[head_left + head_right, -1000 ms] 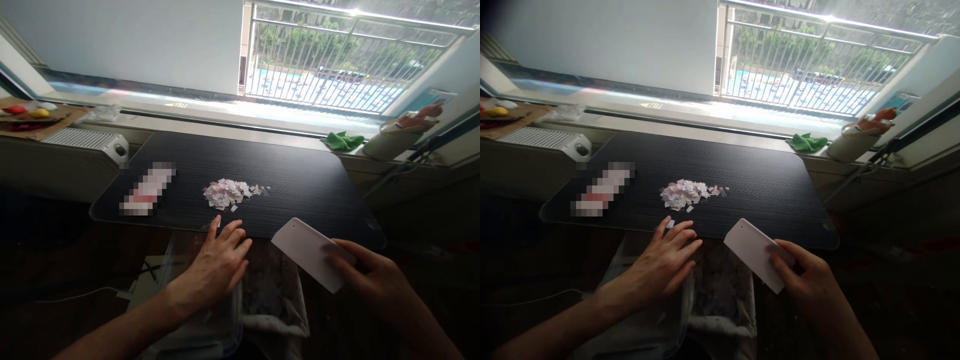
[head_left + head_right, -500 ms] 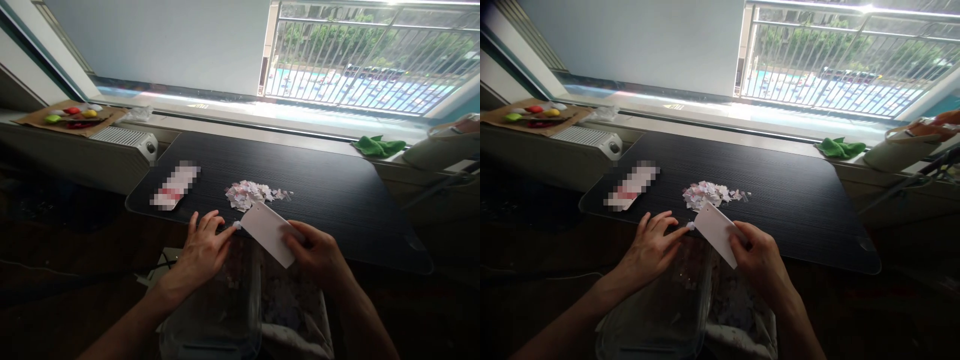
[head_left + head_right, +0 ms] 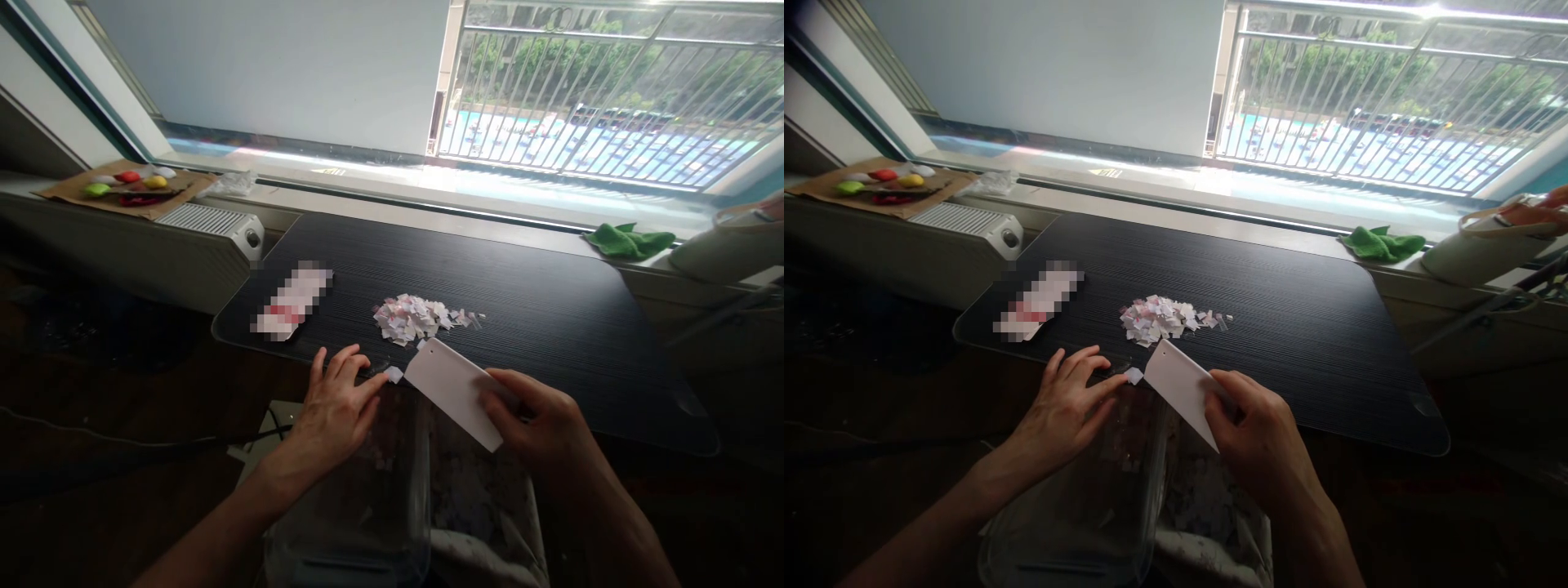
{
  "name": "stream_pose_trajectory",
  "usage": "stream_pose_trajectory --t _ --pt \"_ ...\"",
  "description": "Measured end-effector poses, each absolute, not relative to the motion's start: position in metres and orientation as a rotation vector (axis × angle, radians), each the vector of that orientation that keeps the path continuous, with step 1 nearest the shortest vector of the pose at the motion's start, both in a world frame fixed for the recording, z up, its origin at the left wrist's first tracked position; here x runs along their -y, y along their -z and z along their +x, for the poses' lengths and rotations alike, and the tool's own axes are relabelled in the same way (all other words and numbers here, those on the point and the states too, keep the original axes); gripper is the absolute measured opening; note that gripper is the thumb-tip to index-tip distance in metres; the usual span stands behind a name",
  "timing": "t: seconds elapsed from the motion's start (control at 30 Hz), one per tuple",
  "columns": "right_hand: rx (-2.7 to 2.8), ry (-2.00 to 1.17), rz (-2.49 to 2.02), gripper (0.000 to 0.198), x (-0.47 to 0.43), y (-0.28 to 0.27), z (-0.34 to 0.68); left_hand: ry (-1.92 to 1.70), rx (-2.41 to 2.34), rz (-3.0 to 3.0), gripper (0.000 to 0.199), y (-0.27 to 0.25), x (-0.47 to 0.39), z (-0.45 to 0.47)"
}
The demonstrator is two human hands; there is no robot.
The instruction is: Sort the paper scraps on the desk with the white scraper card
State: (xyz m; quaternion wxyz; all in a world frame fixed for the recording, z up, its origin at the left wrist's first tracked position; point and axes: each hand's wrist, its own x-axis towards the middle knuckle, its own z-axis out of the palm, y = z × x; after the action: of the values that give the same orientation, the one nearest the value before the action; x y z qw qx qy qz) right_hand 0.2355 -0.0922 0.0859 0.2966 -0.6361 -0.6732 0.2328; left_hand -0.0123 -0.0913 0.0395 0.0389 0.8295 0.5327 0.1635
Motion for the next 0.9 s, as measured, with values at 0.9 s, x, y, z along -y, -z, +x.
stream_pose_trajectory --t 0.9 --pt "1.731 -0.852 -1.696 0.034 0.083 -0.082 0.233 -0.595 -1.719 2.416 0.033 -0.031 0.098 -0.020"
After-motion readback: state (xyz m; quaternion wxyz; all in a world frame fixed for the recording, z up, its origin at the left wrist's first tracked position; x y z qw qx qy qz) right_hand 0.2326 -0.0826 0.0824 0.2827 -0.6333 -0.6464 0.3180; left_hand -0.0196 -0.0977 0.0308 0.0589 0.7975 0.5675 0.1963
